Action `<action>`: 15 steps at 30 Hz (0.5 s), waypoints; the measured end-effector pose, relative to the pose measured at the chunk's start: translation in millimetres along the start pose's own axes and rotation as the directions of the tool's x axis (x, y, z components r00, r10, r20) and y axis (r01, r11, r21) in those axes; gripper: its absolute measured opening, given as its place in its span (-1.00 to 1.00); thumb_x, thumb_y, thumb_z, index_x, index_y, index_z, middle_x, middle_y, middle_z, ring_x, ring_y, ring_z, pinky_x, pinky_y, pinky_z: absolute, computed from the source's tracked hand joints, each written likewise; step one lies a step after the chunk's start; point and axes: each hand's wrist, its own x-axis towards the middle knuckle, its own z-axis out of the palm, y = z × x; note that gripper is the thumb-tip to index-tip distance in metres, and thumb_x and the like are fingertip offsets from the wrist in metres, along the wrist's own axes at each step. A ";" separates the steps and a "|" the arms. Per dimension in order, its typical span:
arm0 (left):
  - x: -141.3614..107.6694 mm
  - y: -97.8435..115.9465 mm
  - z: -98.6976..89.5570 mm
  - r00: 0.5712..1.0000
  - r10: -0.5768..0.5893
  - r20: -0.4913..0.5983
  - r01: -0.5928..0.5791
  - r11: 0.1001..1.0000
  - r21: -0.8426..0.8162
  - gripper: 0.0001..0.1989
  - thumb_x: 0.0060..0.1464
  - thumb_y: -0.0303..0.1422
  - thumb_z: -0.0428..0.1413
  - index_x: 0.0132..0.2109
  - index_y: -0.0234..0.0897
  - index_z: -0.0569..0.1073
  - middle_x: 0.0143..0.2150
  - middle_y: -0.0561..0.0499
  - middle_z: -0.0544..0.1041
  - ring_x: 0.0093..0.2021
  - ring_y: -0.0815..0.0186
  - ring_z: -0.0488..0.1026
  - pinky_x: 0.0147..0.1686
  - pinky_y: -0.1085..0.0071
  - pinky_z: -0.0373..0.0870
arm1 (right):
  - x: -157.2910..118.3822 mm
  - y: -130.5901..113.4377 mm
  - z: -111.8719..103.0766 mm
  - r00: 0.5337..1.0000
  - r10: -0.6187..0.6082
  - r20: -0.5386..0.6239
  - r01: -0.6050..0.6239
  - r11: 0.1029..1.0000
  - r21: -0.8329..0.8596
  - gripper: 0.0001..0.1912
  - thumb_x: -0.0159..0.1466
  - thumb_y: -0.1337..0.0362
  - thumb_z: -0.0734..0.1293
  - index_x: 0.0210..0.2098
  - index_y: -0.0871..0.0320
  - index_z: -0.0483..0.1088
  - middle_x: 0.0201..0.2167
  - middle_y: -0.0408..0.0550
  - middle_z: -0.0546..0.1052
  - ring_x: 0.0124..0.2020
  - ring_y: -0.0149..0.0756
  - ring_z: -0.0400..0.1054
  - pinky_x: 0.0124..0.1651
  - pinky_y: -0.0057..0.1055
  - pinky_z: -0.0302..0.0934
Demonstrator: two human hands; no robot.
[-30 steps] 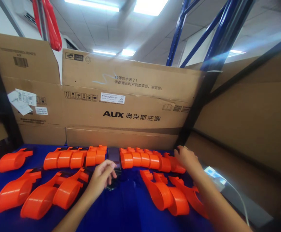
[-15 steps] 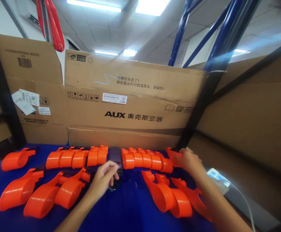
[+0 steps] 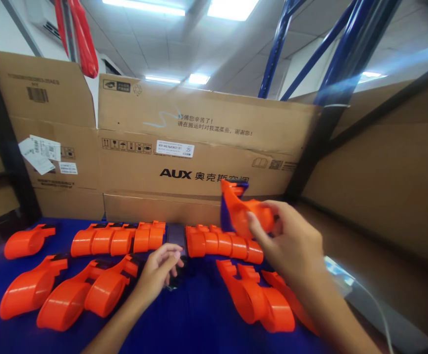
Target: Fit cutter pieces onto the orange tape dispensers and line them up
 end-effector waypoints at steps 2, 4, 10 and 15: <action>0.0 1.7 -0.7 1.000 0.016 -0.002 -0.016 0.996 -0.087 -0.52 0.14 -0.09 0.25 0.11 -0.24 0.51 -0.14 -0.13 0.64 -0.31 0.27 0.50 -0.48 0.47 0.35 | -14.1 -27.8 5.4 0.996 -0.063 0.065 0.053 0.987 0.152 -0.70 0.31 0.08 0.35 -0.06 0.13 0.43 -0.21 0.05 0.59 -0.22 -0.13 0.50 -0.23 -0.32 0.33; 0.2 3.9 -0.7 1.000 0.019 -0.002 -0.019 0.976 -0.219 -0.46 0.12 -0.09 0.26 0.18 -0.23 0.49 -0.01 -0.17 0.62 -0.17 0.19 0.53 -0.34 0.40 0.45 | -33.3 -54.9 16.4 0.979 -0.129 0.157 0.084 0.961 0.262 -0.73 0.32 0.14 0.34 -0.05 0.14 0.41 -0.21 0.04 0.58 -0.20 -0.14 0.51 -0.18 -0.31 0.36; -0.9 9.6 1.7 0.983 -0.144 -0.110 0.061 0.834 -0.549 -0.47 0.08 -0.03 0.27 0.07 -0.30 0.57 -0.08 -0.15 0.66 -0.07 0.05 0.58 -0.07 0.23 0.47 | -84.9 -102.5 56.0 0.898 -0.232 0.373 0.047 0.895 0.444 -0.65 0.34 0.06 0.33 0.00 0.13 0.39 -0.14 0.10 0.54 -0.22 -0.08 0.51 -0.26 -0.27 0.38; -0.1 7.9 3.4 0.963 -0.202 -0.179 0.080 0.846 -0.527 -0.52 -0.05 -0.12 0.36 -0.03 -0.30 0.60 -0.13 -0.11 0.68 -0.02 -0.02 0.58 0.03 0.17 0.44 | -73.8 -85.5 93.8 0.950 0.000 0.313 -0.224 0.699 0.679 -0.81 0.43 0.20 0.18 -0.12 0.11 0.40 -0.29 -0.03 0.54 -0.28 -0.22 0.45 -0.19 -0.33 0.34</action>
